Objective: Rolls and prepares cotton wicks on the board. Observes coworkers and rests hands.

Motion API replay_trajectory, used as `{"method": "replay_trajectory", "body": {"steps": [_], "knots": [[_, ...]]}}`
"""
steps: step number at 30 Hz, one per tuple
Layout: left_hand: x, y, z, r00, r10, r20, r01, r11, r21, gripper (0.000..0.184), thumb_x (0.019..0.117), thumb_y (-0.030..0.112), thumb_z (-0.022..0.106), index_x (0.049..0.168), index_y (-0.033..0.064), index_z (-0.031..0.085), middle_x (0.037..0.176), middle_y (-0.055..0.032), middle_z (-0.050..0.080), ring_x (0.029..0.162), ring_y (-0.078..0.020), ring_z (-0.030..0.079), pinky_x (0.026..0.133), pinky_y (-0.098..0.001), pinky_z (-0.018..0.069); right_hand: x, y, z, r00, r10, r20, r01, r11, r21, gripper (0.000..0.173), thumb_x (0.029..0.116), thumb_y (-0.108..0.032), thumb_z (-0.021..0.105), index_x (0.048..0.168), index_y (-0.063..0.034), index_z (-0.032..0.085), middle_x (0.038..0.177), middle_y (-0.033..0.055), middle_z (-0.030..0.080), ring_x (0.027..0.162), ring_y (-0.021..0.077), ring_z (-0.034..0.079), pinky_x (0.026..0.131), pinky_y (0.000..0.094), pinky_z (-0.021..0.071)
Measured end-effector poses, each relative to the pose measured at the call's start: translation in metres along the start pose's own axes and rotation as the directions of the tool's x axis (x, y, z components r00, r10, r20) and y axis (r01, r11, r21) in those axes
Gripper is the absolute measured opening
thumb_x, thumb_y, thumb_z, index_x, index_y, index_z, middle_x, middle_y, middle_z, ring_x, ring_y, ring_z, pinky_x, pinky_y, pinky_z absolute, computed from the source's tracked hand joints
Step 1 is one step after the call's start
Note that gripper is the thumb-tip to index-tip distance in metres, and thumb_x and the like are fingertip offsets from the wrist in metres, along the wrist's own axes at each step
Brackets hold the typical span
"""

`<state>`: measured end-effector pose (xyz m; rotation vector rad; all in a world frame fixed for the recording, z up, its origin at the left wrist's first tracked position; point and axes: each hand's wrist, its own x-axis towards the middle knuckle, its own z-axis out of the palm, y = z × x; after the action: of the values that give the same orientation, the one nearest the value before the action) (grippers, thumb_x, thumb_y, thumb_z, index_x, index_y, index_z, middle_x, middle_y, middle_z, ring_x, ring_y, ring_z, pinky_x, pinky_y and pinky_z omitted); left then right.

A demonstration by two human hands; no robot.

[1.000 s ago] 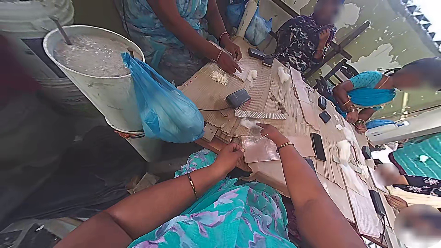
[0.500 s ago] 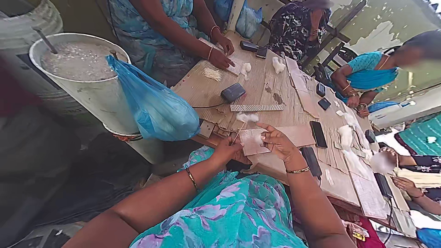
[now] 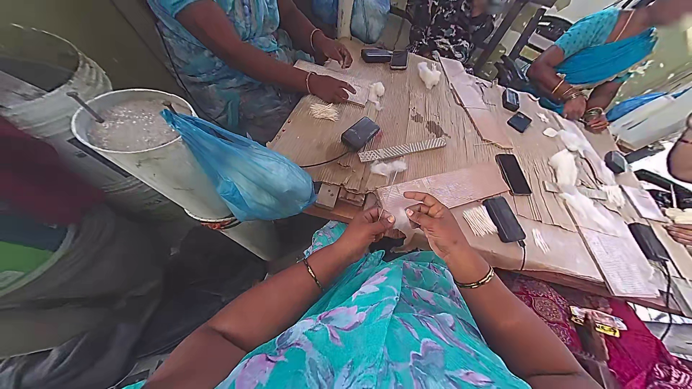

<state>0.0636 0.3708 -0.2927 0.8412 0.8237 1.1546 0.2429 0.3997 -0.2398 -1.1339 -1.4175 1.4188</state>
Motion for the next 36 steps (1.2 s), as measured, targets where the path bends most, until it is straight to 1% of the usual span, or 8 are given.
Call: {"method": "replay_trajectory", "body": {"steps": [5, 10, 13, 19, 22, 25, 27, 36], "knots": [[-0.002, 0.0, 0.001, 0.999, 0.007, -0.036, -0.005, 0.999, 0.041, 0.006, 0.1012, 0.002, 0.061, 0.096, 0.0048, 0.063, 0.074, 0.0024, 0.059, 0.059, -0.0018, 0.05, 0.057, -0.0157, 0.0431, -0.005, -0.001, -0.006, 0.998, 0.002, -0.059, -0.003, 1.0, -0.017, 0.032, 0.0978, 0.007, 0.056, 0.128, -0.004, 0.061, 0.081, 0.0004, 0.066, 0.067, 0.0058, 0.061, 0.067, 0.0208, 0.0532], [-0.001, -0.003, 0.0, 0.999, 0.019, -0.029, -0.017, 0.999, 0.05, 0.006, 0.0999, 0.002, 0.063, 0.096, 0.0049, 0.066, 0.075, 0.0025, 0.062, 0.058, -0.0014, 0.05, 0.056, -0.0159, 0.0425, -0.009, -0.001, -0.006, 0.998, 0.03, 0.049, -0.025, 0.994, -0.105, 0.046, 0.0954, 0.003, 0.064, 0.139, -0.0068, 0.055, 0.089, 0.0031, 0.069, 0.074, 0.0068, 0.065, 0.072, 0.0214, 0.0552], [-0.001, -0.004, 0.0, 0.999, 0.021, -0.033, -0.019, 0.998, 0.064, 0.005, 0.0991, 0.001, 0.064, 0.096, 0.0045, 0.065, 0.075, 0.0022, 0.062, 0.059, -0.0013, 0.051, 0.056, -0.016, 0.0432, -0.009, 0.001, -0.005, 0.998, 0.03, 0.048, -0.024, 0.994, -0.11, 0.048, 0.0928, 0.008, 0.065, 0.137, -0.0062, 0.056, 0.085, 0.0035, 0.068, 0.072, 0.0067, 0.064, 0.072, 0.0217, 0.0552], [0.0, -0.002, 0.001, 0.998, 0.004, -0.063, 0.0, 0.998, 0.067, 0.006, 0.1003, 0.002, 0.063, 0.095, 0.0046, 0.064, 0.074, 0.002, 0.061, 0.059, -0.002, 0.051, 0.057, -0.0162, 0.0442, -0.004, 0.0, -0.009, 0.998, 0.016, -0.053, -0.02, 0.997, -0.081, 0.034, 0.0999, 0.004, 0.056, 0.133, -0.0063, 0.059, 0.086, 0.0022, 0.066, 0.071, 0.0072, 0.062, 0.068, 0.0218, 0.0535], [0.0, -0.002, 0.001, 0.998, -0.004, -0.067, 0.008, 0.998, 0.063, 0.005, 0.1006, 0.003, 0.063, 0.097, 0.0047, 0.065, 0.075, 0.0022, 0.061, 0.059, -0.0017, 0.051, 0.056, -0.0157, 0.0436, -0.003, 0.001, -0.009, 0.995, 0.092, 0.025, -0.09, 0.994, -0.062, 0.033, 0.104, -0.003, 0.053, 0.137, -0.0079, 0.055, 0.092, 0.003, 0.067, 0.076, 0.007, 0.064, 0.07, 0.0218, 0.0537], [0.0, -0.002, 0.001, 0.998, -0.006, -0.066, 0.01, 0.997, 0.073, 0.004, 0.1004, 0.003, 0.063, 0.098, 0.0043, 0.065, 0.076, 0.002, 0.062, 0.06, -0.0013, 0.051, 0.057, -0.0156, 0.0438, -0.003, 0.006, -0.008, 0.994, 0.085, 0.066, -0.084, 0.996, -0.022, 0.04, 0.0973, 0.004, 0.061, 0.136, -0.0066, 0.056, 0.087, 0.0027, 0.068, 0.071, 0.0057, 0.063, 0.069, 0.0208, 0.0537], [0.0, -0.002, 0.001, 0.998, -0.007, -0.064, 0.012, 0.996, 0.083, 0.004, 0.1003, 0.002, 0.063, 0.098, 0.0043, 0.065, 0.075, 0.0022, 0.062, 0.059, -0.0012, 0.051, 0.056, -0.0154, 0.0431, -0.002, 0.006, -0.006, 0.999, 0.055, 0.002, -0.055, 0.998, -0.024, 0.04, 0.0939, 0.009, 0.063, 0.131, -0.0054, 0.06, 0.082, 0.0016, 0.065, 0.068, 0.0055, 0.061, 0.068, 0.0207, 0.053], [0.002, -0.004, -0.001, 0.999, -0.023, -0.041, 0.025, 0.999, 0.038, 0.013, 0.1059, 0.009, 0.055, 0.097, 0.0067, 0.065, 0.075, 0.0025, 0.06, 0.058, -0.0013, 0.05, 0.055, -0.0147, 0.0424, 0.0, 0.007, -0.009, 0.997, 0.004, -0.083, -0.006, 1.0, -0.022, 0.042, 0.0886, 0.01, 0.069, 0.126, -0.0067, 0.061, 0.08, 0.002, 0.067, 0.066, 0.0073, 0.063, 0.065, 0.0216, 0.0553]]}}
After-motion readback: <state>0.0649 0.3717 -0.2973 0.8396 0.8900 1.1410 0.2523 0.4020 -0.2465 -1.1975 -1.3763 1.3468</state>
